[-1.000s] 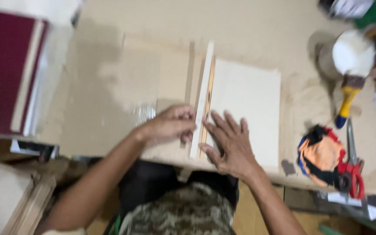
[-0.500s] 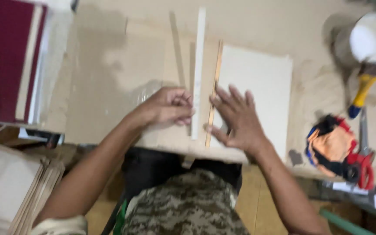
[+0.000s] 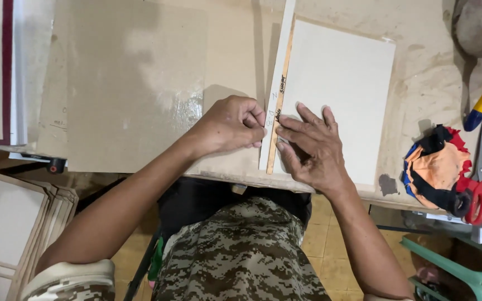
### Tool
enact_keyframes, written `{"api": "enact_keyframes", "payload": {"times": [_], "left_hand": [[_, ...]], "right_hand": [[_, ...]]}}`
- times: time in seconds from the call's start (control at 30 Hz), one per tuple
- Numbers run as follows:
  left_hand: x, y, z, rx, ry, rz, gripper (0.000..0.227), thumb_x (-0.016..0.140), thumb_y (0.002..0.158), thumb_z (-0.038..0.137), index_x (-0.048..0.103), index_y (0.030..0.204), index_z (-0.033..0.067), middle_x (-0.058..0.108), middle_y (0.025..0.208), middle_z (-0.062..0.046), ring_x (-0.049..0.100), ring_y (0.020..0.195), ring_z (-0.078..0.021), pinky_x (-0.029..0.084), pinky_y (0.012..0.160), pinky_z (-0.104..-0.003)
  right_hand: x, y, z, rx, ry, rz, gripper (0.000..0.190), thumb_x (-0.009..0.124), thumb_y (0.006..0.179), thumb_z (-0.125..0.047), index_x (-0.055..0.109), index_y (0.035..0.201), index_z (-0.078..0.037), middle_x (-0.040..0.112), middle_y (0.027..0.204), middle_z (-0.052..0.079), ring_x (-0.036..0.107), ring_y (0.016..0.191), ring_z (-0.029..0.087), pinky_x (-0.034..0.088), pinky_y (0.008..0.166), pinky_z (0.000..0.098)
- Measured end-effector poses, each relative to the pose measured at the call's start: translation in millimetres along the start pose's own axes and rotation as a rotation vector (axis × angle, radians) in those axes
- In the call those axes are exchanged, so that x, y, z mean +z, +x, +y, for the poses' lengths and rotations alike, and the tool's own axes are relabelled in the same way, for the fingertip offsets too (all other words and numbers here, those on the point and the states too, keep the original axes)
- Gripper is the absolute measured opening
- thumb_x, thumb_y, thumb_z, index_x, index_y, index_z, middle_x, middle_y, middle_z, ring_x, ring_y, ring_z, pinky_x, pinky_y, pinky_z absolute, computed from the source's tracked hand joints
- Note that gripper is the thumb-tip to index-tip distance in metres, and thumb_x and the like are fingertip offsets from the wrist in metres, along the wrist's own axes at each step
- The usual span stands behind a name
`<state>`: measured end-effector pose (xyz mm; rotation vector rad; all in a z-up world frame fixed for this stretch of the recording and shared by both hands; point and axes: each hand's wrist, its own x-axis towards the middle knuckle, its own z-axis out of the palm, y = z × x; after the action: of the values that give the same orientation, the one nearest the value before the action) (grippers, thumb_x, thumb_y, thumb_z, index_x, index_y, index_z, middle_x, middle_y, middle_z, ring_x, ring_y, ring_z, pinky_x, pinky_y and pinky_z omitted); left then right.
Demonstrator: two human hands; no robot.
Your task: The person aligns a thin wooden stick along the edge of a white paper sheet on a workbench. They then place a larger beige paper sheet over the white sheet and stick, pressing down to secure them. The person repeats this process, handling multiple paper sheets and wooden sticks to assemble the book components.
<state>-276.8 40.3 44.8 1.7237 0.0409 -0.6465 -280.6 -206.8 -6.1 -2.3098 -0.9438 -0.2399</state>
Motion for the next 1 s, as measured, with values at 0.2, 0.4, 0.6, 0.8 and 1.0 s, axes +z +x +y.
{"api": "enact_keyframes", "payload": {"times": [0.2,0.4,0.6,0.8,1.0], "left_hand": [[2.1,4.4,-7.4,0.025,0.076,0.038,0.021,0.073,0.075,0.018,0.075,0.095,0.0109,0.078,0.073,-0.003,0.074,0.066,-0.0099,0.061,0.065,-0.025],[4.7,1.5,-4.3,0.041,0.069,0.029,0.022,0.070,0.076,0.016,0.075,0.096,0.0082,0.079,0.077,-0.006,0.075,0.072,-0.0119,0.059,0.072,-0.026],[4.2,1.3,-4.2,0.055,0.101,0.033,0.021,0.070,0.076,0.014,0.075,0.096,0.0083,0.080,0.077,-0.006,0.076,0.075,-0.0143,0.059,0.075,-0.027],[6.1,1.8,-3.7,0.040,0.110,0.028,0.021,0.070,0.075,0.016,0.075,0.095,0.0103,0.080,0.077,-0.005,0.076,0.074,-0.0141,0.059,0.074,-0.027],[5.7,2.7,-5.7,0.053,0.101,0.040,0.021,0.070,0.075,0.015,0.075,0.095,0.0094,0.080,0.078,-0.006,0.077,0.075,-0.0156,0.059,0.074,-0.028]], "right_hand": [[-1.5,0.9,-2.9,0.005,0.045,-0.003,0.019,0.075,0.093,-0.023,0.083,0.109,-0.016,0.077,0.124,0.005,0.052,0.143,0.028,0.009,0.129,0.0432],[-3.8,4.4,-9.1,0.005,-0.020,-0.005,0.019,0.077,0.093,-0.025,0.082,0.110,-0.018,0.076,0.126,0.003,0.055,0.141,0.028,0.012,0.129,0.0425],[-5.2,5.6,-11.1,0.001,0.000,-0.012,0.018,0.076,0.093,-0.022,0.082,0.109,-0.016,0.076,0.125,0.005,0.054,0.142,0.029,0.011,0.129,0.0434],[-4.3,4.9,-11.0,0.010,0.011,-0.006,0.017,0.076,0.094,-0.021,0.082,0.109,-0.016,0.076,0.125,0.005,0.054,0.141,0.030,0.013,0.128,0.0446],[-3.9,4.1,-10.7,0.004,0.006,-0.009,0.018,0.077,0.093,-0.021,0.082,0.109,-0.015,0.076,0.125,0.006,0.054,0.142,0.031,0.011,0.128,0.0452]]}}
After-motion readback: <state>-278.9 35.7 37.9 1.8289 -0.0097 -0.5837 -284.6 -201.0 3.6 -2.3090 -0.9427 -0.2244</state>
